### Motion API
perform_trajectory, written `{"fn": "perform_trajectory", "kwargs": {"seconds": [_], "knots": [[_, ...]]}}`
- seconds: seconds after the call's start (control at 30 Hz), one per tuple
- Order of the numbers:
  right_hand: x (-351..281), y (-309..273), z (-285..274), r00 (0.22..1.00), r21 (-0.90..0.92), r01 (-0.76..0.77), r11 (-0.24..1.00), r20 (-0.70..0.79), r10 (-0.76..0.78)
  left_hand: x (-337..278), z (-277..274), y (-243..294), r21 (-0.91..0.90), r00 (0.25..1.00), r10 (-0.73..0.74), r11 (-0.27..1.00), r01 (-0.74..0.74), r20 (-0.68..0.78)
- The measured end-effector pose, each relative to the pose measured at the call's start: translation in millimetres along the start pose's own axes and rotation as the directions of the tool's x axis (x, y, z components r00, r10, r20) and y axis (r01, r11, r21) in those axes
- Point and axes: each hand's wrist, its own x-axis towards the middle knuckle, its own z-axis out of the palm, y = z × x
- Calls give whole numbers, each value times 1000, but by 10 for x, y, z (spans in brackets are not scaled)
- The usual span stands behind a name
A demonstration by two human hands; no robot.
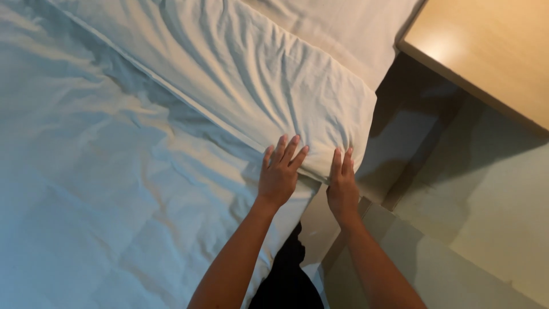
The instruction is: The person folds a white duvet cover on a bed, rolling it lengthwise and smoothing the fabric. They then tuck the folded edge under the mattress and adjust the sheet along the side of the bed.
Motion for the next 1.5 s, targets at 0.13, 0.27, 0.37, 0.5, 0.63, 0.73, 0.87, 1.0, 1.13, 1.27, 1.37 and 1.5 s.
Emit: {"fn": "perform_trajectory", "kwargs": {"seconds": [0.13, 0.27, 0.37, 0.5, 0.63, 0.73, 0.87, 1.0, 1.13, 1.27, 1.37, 1.5], "knots": [[-71, 2, -39, 1000, 30, -15, 999, 8, 15, -223, -52, 52, -79, 998, 1, 997, 4, 66], [-324, -65, 14, 997, 43, -18, 999, 70, 15, -695, -47, -29, -120, 984, -41, 991, 62, 172], [-530, -287, 52, 996, 74, 93, 993, 3, -94, -1131, -66, -88, -80, 981, -110, 989, 124, 159], [-894, -761, 129, 936, 23, 329, 944, 121, -329, -1653, -77, -122, -40, 958, -254, 964, 262, 130], [-1013, -893, 312, 923, 155, 248, 956, 261, -282, -1795, -104, -100, -29, 935, -314, 946, 323, 165], [-923, -933, 372, 939, 88, 246, 965, 225, -260, -1761, -50, -148, -38, 908, -343, 931, 362, 241], [-915, -943, 453, 930, -3, 255, 967, 273, -245, -1729, -26, -175, -46, 877, -352, 921, 387, 327], [-916, -898, 694, 947, -132, 276, 952, 204, -247, -1610, -83, -208, -36, 815, -366, 904, 426, 449], [-808, -959, 552, 957, -153, 230, 961, 214, -195, -1596, -160, -257, -35, 813, -329, 919, 393, 480], [-855, -1057, 332, 900, -105, 118, 987, 432, -62, -1680, -359, -396, -48, 825, -276, 938, 343, 494], [-1056, -1011, 89, 867, -153, 119, 981, 498, -27, -1787, -563, -465, -56, 831, -252, 946, 320, 496], [-1417, -1065, -302, 893, -180, 193, 965, 439, -97, -2023, -1062, -599, -18, 876, -250, 959, 283, 413]]}}
